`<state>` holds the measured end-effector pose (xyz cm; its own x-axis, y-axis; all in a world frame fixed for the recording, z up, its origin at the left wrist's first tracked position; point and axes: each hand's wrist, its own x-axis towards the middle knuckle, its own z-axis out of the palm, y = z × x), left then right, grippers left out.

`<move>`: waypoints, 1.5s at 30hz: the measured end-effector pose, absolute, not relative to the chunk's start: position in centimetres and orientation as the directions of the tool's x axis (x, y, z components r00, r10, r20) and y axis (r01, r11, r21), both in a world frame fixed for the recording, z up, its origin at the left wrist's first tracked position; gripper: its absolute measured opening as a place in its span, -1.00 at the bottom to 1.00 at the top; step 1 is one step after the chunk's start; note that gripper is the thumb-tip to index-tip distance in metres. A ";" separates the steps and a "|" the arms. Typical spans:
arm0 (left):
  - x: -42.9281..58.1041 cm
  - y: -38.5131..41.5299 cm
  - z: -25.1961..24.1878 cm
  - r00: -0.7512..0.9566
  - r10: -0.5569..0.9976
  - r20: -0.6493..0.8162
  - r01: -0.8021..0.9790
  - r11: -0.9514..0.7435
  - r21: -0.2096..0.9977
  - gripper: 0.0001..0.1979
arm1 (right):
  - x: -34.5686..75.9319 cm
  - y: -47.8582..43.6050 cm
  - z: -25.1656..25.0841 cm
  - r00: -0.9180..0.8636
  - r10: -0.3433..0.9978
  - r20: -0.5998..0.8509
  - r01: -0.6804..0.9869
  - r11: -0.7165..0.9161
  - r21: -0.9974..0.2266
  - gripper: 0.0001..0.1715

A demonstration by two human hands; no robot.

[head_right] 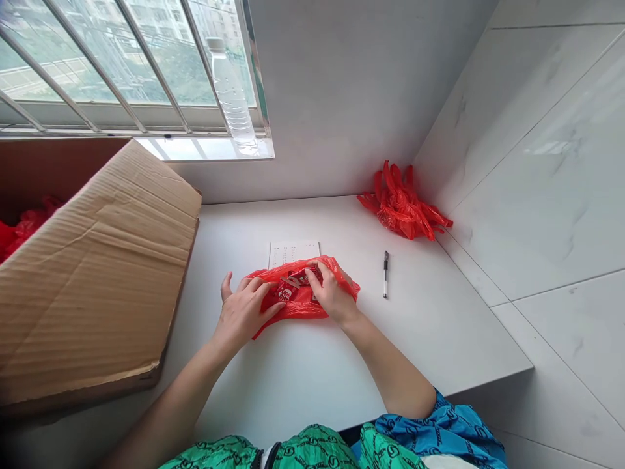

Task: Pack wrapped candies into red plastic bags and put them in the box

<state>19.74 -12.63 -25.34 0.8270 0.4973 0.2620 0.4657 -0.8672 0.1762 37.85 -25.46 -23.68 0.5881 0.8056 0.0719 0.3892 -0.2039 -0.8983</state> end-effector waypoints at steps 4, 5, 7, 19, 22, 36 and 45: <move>19.9 -12.8 -25.8 0.838 0.498 0.221 0.457 -0.863 0.214 -0.74 | 37.8 -25.1 -24.5 0.549 0.836 0.027 0.220 -0.114 -0.969 -0.64; 19.9 -12.8 -25.7 0.838 0.501 0.217 0.448 -0.858 0.251 -0.76 | 38.0 -25.0 -24.7 0.524 0.852 -0.003 0.156 -0.100 -0.983 -0.61; 19.8 -12.9 -25.4 0.840 0.504 0.199 0.421 -0.838 0.347 -0.78 | 38.4 -24.9 -25.3 0.479 0.874 -0.076 0.051 -0.114 -0.992 -0.57; 19.6 -13.0 -23.7 0.778 0.599 0.189 0.350 -0.663 0.662 -0.89 | 39.3 -25.5 -24.8 0.551 0.823 -0.137 0.229 -0.307 -0.924 -0.73; 19.6 -13.0 -23.7 0.717 0.662 0.219 0.331 -0.600 0.728 -0.88 | 38.9 -25.6 -24.6 0.500 0.853 -0.149 0.294 -0.329 -0.897 -0.79; 19.8 -13.3 -23.6 0.711 0.339 0.616 0.145 -0.928 0.343 -0.88 | 37.1 -25.1 -24.1 0.349 0.927 -0.135 -0.103 -0.105 -0.989 -0.57; 20.1 -13.3 -24.3 0.785 0.302 0.541 0.107 -0.926 0.361 -0.82 | 37.6 -25.5 -23.5 0.290 0.951 -0.110 -0.072 -0.093 -0.993 -0.61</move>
<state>20.06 -13.32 -24.25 0.7847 0.3018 0.5415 0.1072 -0.9264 0.3610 37.62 -25.47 -23.48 0.2901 0.9507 -0.1100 -0.0723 -0.0929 -0.9930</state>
